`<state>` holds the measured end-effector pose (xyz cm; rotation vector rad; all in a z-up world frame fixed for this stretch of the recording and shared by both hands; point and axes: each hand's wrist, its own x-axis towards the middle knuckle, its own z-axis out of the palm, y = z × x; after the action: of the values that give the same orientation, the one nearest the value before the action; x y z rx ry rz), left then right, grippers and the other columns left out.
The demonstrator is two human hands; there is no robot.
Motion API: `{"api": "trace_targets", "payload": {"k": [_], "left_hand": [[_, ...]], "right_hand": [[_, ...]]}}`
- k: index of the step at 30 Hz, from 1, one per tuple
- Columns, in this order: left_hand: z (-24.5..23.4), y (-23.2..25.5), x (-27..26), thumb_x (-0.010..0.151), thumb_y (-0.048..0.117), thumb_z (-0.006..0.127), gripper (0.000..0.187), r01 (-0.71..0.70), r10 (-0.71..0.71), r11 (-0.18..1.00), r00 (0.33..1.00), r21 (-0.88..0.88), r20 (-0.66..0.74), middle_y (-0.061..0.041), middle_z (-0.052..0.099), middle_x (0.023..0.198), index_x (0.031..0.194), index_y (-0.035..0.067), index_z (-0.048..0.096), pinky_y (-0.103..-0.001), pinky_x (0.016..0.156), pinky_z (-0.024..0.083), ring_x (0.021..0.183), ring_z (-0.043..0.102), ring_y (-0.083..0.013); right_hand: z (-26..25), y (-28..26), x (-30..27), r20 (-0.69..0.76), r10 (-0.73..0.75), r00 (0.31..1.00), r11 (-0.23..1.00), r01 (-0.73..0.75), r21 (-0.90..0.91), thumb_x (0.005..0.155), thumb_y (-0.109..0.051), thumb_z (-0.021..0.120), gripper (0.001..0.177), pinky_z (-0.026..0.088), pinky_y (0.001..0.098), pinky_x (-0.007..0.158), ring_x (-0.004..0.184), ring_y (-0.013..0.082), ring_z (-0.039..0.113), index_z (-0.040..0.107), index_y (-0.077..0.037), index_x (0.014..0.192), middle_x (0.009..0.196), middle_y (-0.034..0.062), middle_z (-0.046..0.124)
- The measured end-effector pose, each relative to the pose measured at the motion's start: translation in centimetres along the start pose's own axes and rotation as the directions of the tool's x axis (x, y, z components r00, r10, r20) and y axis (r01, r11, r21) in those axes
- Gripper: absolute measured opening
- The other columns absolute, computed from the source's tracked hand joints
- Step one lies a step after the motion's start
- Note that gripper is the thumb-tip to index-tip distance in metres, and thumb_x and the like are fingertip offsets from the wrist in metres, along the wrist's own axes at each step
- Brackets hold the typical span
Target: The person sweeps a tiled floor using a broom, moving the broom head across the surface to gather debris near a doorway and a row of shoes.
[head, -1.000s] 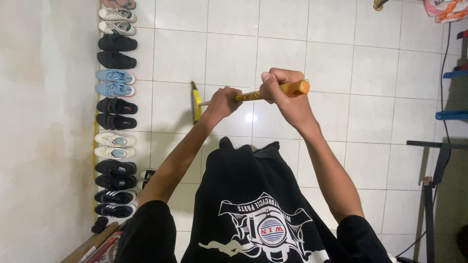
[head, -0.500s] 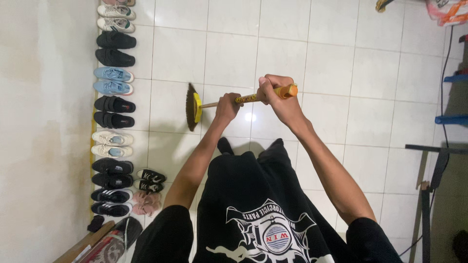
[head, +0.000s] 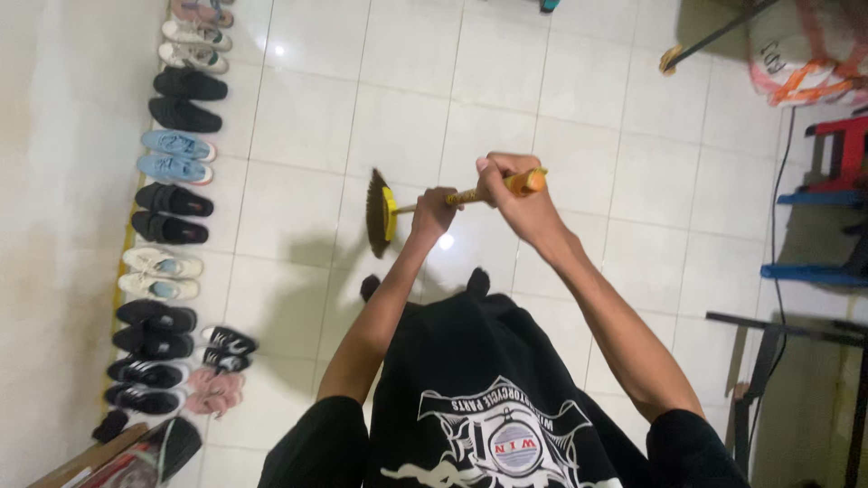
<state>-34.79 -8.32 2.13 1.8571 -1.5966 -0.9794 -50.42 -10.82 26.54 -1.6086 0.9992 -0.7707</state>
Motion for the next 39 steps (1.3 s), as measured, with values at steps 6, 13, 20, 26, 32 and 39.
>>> {"api": "trace_targets", "payload": {"k": [6,13,20,26,32,39], "left_hand": [[5.6,5.5,0.7,0.093,0.017,0.059,0.018,-0.037,0.036,0.996,0.999,-0.084,-0.018,-0.015,0.073,0.079,0.084,0.012,0.074,-0.045,0.069,0.054,0.078,0.072,-0.035],[6.9,11.3,0.9,0.087,0.014,0.068,0.011,-0.263,0.269,0.953,0.963,-0.148,0.025,-0.013,0.073,0.085,0.097,0.014,0.075,-0.043,0.068,0.056,0.08,0.072,-0.0334],[6.9,12.5,-0.7,0.084,0.02,0.075,0.012,-0.157,0.153,0.984,0.987,0.087,0.05,-0.015,0.072,0.083,0.092,0.011,0.074,-0.047,0.072,0.052,0.081,0.068,-0.0369],[9.8,2.9,-1.8,0.09,0.02,0.071,0.009,-0.067,0.069,0.994,0.997,0.083,-0.019,-0.018,0.07,0.084,0.089,0.011,0.073,-0.047,0.073,0.052,0.084,0.066,-0.0382],[12.8,-3.2,-1.6,0.087,0.022,0.075,0.024,-0.391,0.396,0.912,0.768,0.122,-0.504,-0.019,0.068,0.087,0.098,0.002,0.067,-0.049,0.068,0.051,0.078,0.064,-0.0396],[15.2,1.4,1.0,0.088,0.013,0.073,0.009,-0.202,0.219,0.975,0.929,0.089,-0.298,-0.014,0.074,0.086,0.096,0.01,0.076,-0.047,0.073,0.054,0.081,0.069,-0.0361]], "right_hand": [[-5.8,0.5,-2.0,0.055,0.087,0.995,0.987,-0.078,-0.137,0.104,-0.02,0.051,0.048,0.033,0.0308,0.047,0.05,0.0093,0.031,0.041,-0.004,0.06,0.052,0.0006,0.039],[-11.1,0.0,-4.9,0.07,-0.043,0.997,0.994,0.05,-0.1,0.105,-0.018,0.055,0.046,0.028,0.031,0.049,0.055,0.0078,0.03,0.042,-0.005,0.063,0.057,-0.0008,0.037],[-15.6,2.9,-7.3,0.013,-0.058,0.998,0.99,0.056,0.132,0.105,-0.015,0.055,0.044,0.034,0.0269,0.051,0.056,0.0054,0.04,0.045,-0.006,0.064,0.059,-0.0015,0.048],[-8.8,8.7,-6.4,0.083,-0.103,0.991,0.975,0.084,0.205,0.103,-0.011,0.048,0.039,0.032,0.0264,0.046,0.052,0.0051,0.037,0.045,-0.007,0.065,0.059,-0.0023,0.045],[-7.3,8.3,-4.8,0.152,-0.031,0.988,0.999,0.024,0.044,0.107,-0.016,0.048,0.047,0.028,0.0296,0.042,0.047,0.0068,0.03,0.043,-0.008,0.061,0.054,-0.0037,0.038],[-11.7,6.7,-4.8,0.049,-0.024,0.999,0.998,0.021,0.057,0.107,-0.017,0.051,0.045,0.032,0.0292,0.048,0.054,0.0056,0.033,0.042,-0.006,0.064,0.056,-0.0032,0.039]]}}
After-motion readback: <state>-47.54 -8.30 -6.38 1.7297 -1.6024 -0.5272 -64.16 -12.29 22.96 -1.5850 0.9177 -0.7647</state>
